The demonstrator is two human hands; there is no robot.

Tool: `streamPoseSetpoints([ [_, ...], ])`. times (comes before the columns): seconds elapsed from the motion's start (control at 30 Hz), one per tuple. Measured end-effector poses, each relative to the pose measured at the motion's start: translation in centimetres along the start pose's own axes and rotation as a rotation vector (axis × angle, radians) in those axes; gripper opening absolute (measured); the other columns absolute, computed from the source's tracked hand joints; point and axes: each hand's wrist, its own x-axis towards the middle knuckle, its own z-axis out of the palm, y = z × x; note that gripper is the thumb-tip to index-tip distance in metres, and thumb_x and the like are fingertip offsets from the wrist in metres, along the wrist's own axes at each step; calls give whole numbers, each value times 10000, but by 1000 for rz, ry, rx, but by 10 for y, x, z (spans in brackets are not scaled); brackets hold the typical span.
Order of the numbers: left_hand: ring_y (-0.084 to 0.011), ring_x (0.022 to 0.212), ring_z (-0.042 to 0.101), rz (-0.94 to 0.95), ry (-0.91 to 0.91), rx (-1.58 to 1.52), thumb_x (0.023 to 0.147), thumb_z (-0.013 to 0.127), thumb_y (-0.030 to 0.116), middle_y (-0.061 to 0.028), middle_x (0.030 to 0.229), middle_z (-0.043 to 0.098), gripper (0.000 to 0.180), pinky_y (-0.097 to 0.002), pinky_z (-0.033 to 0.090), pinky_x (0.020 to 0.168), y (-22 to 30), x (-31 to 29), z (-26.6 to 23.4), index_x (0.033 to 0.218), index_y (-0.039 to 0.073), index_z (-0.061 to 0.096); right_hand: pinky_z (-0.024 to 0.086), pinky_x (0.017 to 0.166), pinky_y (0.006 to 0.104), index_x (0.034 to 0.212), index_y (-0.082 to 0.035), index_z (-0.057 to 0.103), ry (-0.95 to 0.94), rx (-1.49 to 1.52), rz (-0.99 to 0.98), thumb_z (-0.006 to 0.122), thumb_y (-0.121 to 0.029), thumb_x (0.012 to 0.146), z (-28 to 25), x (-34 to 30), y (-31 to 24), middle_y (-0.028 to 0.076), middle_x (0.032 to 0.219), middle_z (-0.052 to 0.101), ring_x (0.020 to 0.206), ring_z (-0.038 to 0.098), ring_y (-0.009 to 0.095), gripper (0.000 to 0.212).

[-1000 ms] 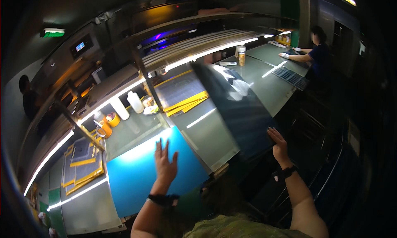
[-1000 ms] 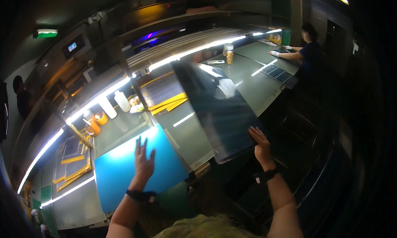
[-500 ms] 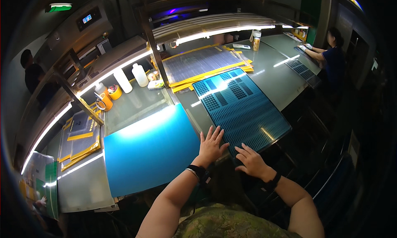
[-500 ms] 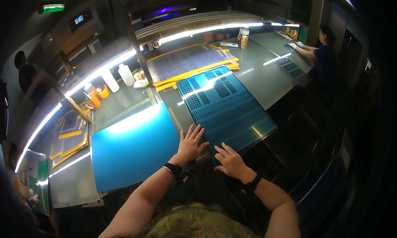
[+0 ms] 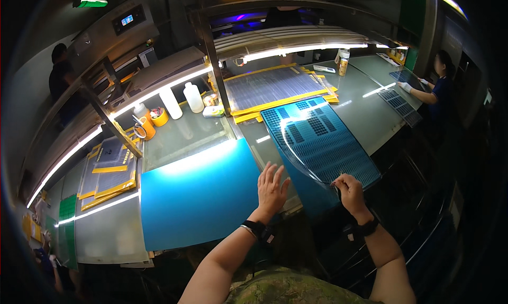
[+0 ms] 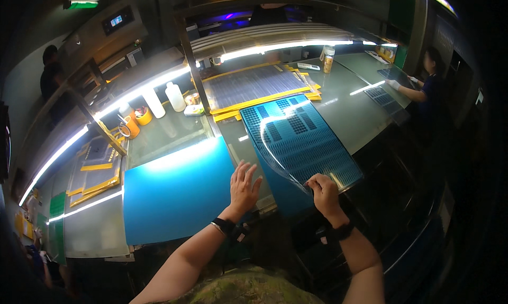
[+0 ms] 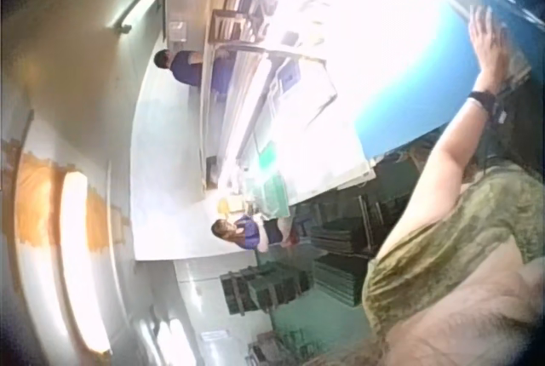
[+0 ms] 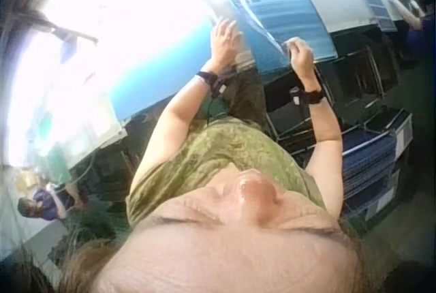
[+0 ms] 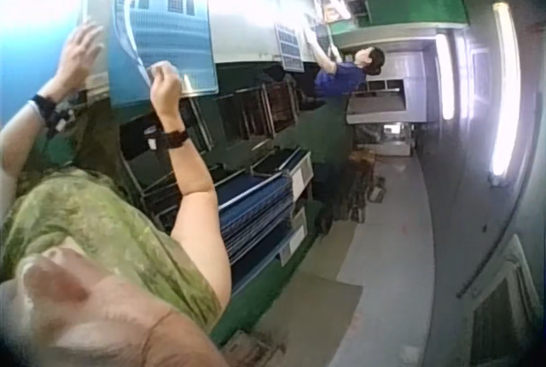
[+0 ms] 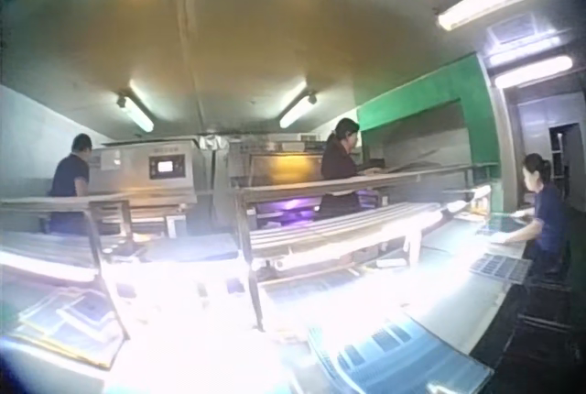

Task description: Inspecting and handling solar panels at a production workstation.

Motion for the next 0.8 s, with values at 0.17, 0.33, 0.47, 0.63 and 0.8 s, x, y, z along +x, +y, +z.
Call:
streamPoseSetpoints([
  [0.17, -305, 1318, 312, 225, -415, 47, 796, 656, 365, -131, 1335, 416, 573, -479, 283, 1036, -5, 5, 10, 1261, 76, 488, 461, 506, 279, 785, -14, 557, 101, 63, 121, 511, -79, 908, -25, 46, -5, 98, 703, 626, 591, 631, 183, 147],
  [0.33, -262, 1411, 78, 178, -691, 212, 709, 506, 743, -104, 1513, 169, 1039, -525, 74, 1112, 24, 12, 16, 1434, 50, 233, 487, 543, 262, 863, -2, 547, 216, 112, 48, 484, -72, 929, -65, 98, 12, 92, 719, 613, 620, 641, 159, 115],
  [0.47, -265, 1407, 107, 111, -594, 230, 724, 480, 743, -114, 1504, 196, 1045, -529, 77, 1109, 25, 6, 20, 1424, 9, 227, 477, 605, 285, 884, 7, 561, 422, -165, -394, 490, -4, 906, -110, 116, -73, 97, 771, 612, 662, 631, 187, 75],
  [0.63, -269, 1397, 150, 42, -559, 243, 763, 498, 690, -140, 1481, 248, 964, -500, 111, 1111, 27, 5, 19, 1400, -2, 286, 465, 656, 294, 914, -5, 556, 378, -79, -380, 455, -33, 929, -131, 82, -75, 116, 824, 603, 728, 592, 190, 106],
  [0.8, -300, 1254, 416, -854, -381, -1081, 879, 412, 620, -145, 1416, 374, 766, -430, 301, 1047, -15, 20, -5, 1390, 52, 344, 435, 784, 281, 953, -12, 541, 423, 218, 64, 438, -261, 954, -140, -6, -20, 95, 965, 571, 855, 533, 152, 270],
])
